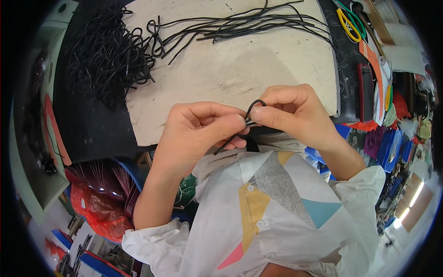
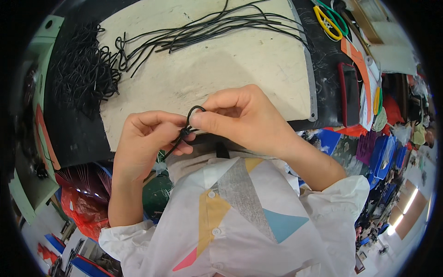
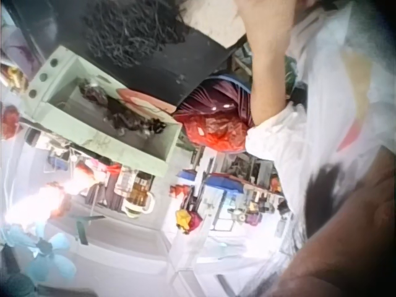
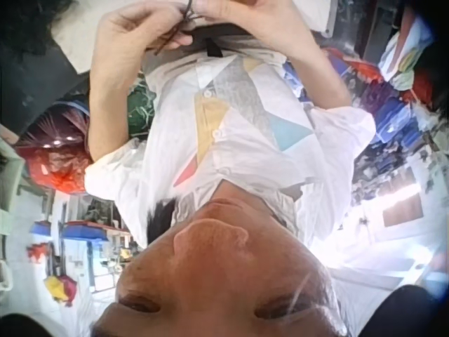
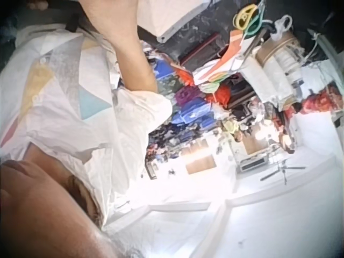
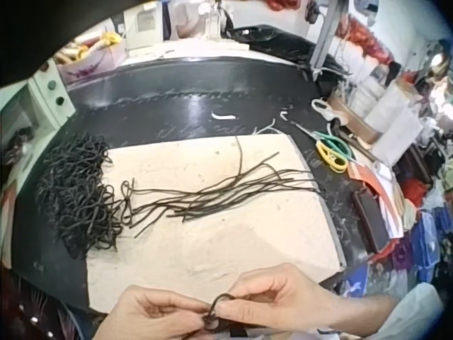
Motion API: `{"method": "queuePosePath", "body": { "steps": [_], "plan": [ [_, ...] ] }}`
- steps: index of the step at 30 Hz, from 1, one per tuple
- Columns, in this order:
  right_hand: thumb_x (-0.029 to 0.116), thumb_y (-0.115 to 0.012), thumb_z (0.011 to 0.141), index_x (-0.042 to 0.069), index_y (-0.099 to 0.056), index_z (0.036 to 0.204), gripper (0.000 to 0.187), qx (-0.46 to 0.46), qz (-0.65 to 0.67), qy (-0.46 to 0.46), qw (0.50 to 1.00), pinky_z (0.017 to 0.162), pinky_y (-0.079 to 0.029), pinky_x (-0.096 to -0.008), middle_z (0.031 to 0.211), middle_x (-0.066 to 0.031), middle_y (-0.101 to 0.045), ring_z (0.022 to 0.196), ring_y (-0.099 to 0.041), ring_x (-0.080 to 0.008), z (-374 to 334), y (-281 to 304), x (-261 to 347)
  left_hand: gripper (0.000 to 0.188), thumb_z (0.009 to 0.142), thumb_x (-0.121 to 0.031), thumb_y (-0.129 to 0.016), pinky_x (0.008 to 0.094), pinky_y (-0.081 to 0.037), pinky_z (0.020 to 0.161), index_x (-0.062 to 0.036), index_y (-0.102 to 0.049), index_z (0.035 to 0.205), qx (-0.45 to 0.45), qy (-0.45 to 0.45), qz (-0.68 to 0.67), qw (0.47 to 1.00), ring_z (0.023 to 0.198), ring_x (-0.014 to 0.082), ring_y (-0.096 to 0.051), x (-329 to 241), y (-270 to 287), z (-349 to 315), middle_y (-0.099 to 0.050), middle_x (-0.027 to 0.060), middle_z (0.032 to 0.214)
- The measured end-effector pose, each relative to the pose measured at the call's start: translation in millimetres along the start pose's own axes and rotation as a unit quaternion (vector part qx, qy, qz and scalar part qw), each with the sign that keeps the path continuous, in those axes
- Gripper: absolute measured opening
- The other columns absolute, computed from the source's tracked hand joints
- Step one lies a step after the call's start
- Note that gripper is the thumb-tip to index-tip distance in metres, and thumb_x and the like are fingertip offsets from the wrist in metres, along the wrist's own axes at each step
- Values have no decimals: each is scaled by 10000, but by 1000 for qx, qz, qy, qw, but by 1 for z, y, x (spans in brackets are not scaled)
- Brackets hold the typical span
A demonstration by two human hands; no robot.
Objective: Tying knots in black cords or laces repeatedly.
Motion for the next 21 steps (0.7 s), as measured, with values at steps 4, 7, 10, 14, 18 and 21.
{"method": "queuePosePath", "body": {
  "steps": [4, 7, 10, 14, 18, 21],
  "plan": [
    [130, -584, 832, -27, -585, 756, 174, 11, -101, 86, 991, 571, -385, -197, 699, -5, -553, 647, -478, -50, -4, -3, 0, 112, 794, -43, -598, 267, -538, 548, 67, -600, 820, 39, 23, 40, 998, 622, 184, -631, -3, 0, -2, -621, 141, 712],
    [139, -551, 853, -20, -560, 773, 178, 86, 1, 18, 996, 580, -380, -201, 692, 1, -530, 647, -460, -55, -5, -7, -2, 97, 785, -34, -608, 271, -543, 545, 62, -594, 787, 79, 25, 5, 997, 607, 174, -627, 1, -3, -4, -614, 128, 685],
    [149, -530, 866, -20, -540, 795, 184, 150, 86, -53, 983, 589, -382, -203, 686, 4, -511, 645, -448, -57, -8, -12, 0, 97, 786, -33, -607, 270, -543, 536, 59, -588, 762, 116, 24, -11, 993, 590, 170, -622, 3, -5, -9, -609, 122, 674],
    [143, -533, 860, -17, -567, 824, 167, 180, 112, -90, 973, 603, -395, -222, 704, -6, -539, 663, -470, -58, -5, -14, 6, 89, 791, -31, -603, 234, -508, 526, 58, -603, 785, 95, -9, 13, 995, 581, 137, -601, -4, -2, -14, -614, 111, 701],
    [120, -579, 797, 45, -614, 902, 134, -68, -350, 334, 872, 605, -418, -280, 732, -45, -579, 671, -540, -157, 45, 18, 26, 80, 773, -37, -612, 244, -461, 580, 27, -640, 812, -202, -343, 314, 862, 639, 129, -571, -52, 31, -16, -629, 77, 765],
    [85, -605, 710, 89, -634, 870, 163, -216, -602, 428, 639, 716, -397, -332, 751, -49, -586, 720, -541, -239, 89, 54, 38, 116, 752, -79, -640, 278, -430, 708, -32, -663, 856, -429, -454, 616, 480, 777, 181, -569, -93, 45, -24, -628, 53, 833]
  ]
}}
Point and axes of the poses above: each hand's wrist, its own z-axis towards the middle knuckle, its own y-axis out of the back of the hand, x = y × z, the point moved 3 cm from there along z, towards the middle knuckle
